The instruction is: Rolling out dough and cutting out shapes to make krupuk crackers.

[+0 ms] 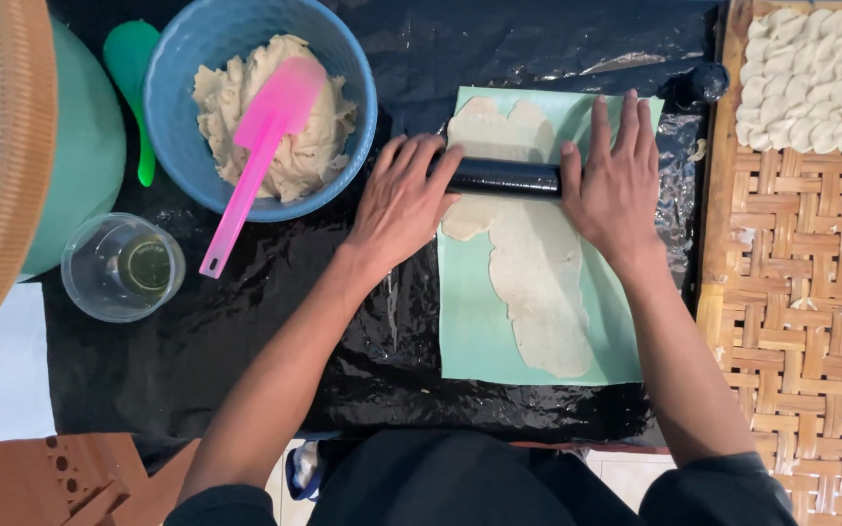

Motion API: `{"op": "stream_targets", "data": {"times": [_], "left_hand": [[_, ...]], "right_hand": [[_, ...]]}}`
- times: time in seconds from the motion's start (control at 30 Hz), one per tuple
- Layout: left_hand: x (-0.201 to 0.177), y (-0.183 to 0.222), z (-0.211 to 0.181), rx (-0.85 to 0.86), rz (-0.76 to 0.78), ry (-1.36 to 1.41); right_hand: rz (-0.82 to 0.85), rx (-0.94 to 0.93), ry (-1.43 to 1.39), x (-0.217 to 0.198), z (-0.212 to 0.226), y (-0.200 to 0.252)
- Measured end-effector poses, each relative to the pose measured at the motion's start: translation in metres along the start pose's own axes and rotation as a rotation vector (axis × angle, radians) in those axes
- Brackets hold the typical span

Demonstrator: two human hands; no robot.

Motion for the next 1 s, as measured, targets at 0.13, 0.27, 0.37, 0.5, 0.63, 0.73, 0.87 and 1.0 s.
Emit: {"op": "stream_targets", "data": {"times": [0.13,0.27,0.37,0.5,0.63,0.73,0.87,1.0], "left_hand": [[-0.008,0.005,-0.011,0.025,-0.039,-0.062],[-0.006,0.024,-0.021,-0.032,0.117,-0.054],[-0.009,0.043,-0.032,-0.028,0.126,-0.063],[-0.015,0.068,-0.048,-0.036,0.112,-0.027],[-0.016,0.082,-0.058,-0.005,0.058,-0.078],[-0.013,0.076,-0.051,-0.029,0.054,-0.041],[-0.022,0.059,-0.040,-0.051,-0.064,-0.099],[-0.004,0.065,-0.037,0.022,-0.109,-0.208]], "right_hand": [[0.009,0.020,0.034,0.000,0.008,0.009],[0.005,-0.001,0.043,-0.007,0.020,0.030],[0.046,-0.005,0.042,-0.010,0.030,0.050],[0.086,-0.039,0.066,-0.015,0.039,0.076],[0.119,-0.048,0.072,-0.023,0.042,0.096],[0.135,-0.096,0.094,-0.028,0.044,0.105],[0.160,-0.095,0.071,-0.036,0.047,0.112],[0.102,-0.095,-0.013,-0.043,0.049,0.114]]}}
Point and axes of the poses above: each hand's wrist, its own y-axis away from the middle knuckle, its own x-axis out of the palm, z = x × y, the point moved 6 cm from there along -y, towards the middle knuckle, and after that the axes turned 5 degrees about -y, right-handed, at the moved point
